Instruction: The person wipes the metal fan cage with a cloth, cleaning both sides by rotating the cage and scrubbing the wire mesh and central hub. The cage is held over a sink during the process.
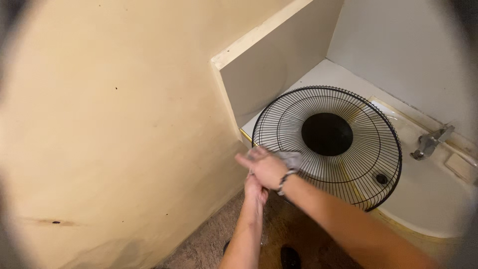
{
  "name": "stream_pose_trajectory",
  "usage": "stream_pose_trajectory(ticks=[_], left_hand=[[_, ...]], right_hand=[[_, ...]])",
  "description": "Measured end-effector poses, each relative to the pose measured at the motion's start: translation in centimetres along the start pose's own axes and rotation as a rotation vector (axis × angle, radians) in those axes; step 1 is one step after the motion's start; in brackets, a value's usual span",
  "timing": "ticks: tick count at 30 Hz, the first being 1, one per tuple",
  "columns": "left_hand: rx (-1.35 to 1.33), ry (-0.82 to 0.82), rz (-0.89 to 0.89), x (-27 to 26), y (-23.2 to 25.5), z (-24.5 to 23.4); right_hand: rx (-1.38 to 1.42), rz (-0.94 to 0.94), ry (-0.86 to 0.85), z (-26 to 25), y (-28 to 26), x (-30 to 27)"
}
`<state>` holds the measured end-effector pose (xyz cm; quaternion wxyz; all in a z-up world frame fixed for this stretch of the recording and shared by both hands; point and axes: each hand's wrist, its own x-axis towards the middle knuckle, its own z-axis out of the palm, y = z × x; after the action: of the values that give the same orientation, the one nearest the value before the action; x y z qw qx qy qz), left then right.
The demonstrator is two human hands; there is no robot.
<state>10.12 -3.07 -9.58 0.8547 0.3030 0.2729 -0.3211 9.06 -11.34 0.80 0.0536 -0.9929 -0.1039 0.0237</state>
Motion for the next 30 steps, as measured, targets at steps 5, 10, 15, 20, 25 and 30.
stream_pose_trajectory(ticks=[5, 10, 15, 20, 25, 30], left_hand=[[-0.104, 0.045, -0.017, 0.3, -0.3, 0.0], [-0.027, -0.094, 0.099, 3.7, -2.3, -1.7], [-0.024, 0.009, 0.069, -1.2, -4.4, -2.0], [0.154, 0.035, -0.036, -5.9, -2.4, -0.8], [0.136, 0.022, 0.097, 0.9, -0.4, 0.7], [0.089, -0.260, 0.118, 2.5, -2.2, -0.8]], right_hand=[[0.137, -0.087, -0.009, -1.2, 1.4, -1.0], [0.256, 0.257, 0.129, -1.8, 7.4, -5.3], [0.248, 0.386, 0.501, -3.9, 13.7, -10.4], [0.157, 0.433, 0.318, -4.9, 15.9, -12.3], [0.324, 0.245, 0.230, -4.9, 13.0, -10.7], [0.363, 0.136, 0.250, -2.9, 6.0, -6.0]])
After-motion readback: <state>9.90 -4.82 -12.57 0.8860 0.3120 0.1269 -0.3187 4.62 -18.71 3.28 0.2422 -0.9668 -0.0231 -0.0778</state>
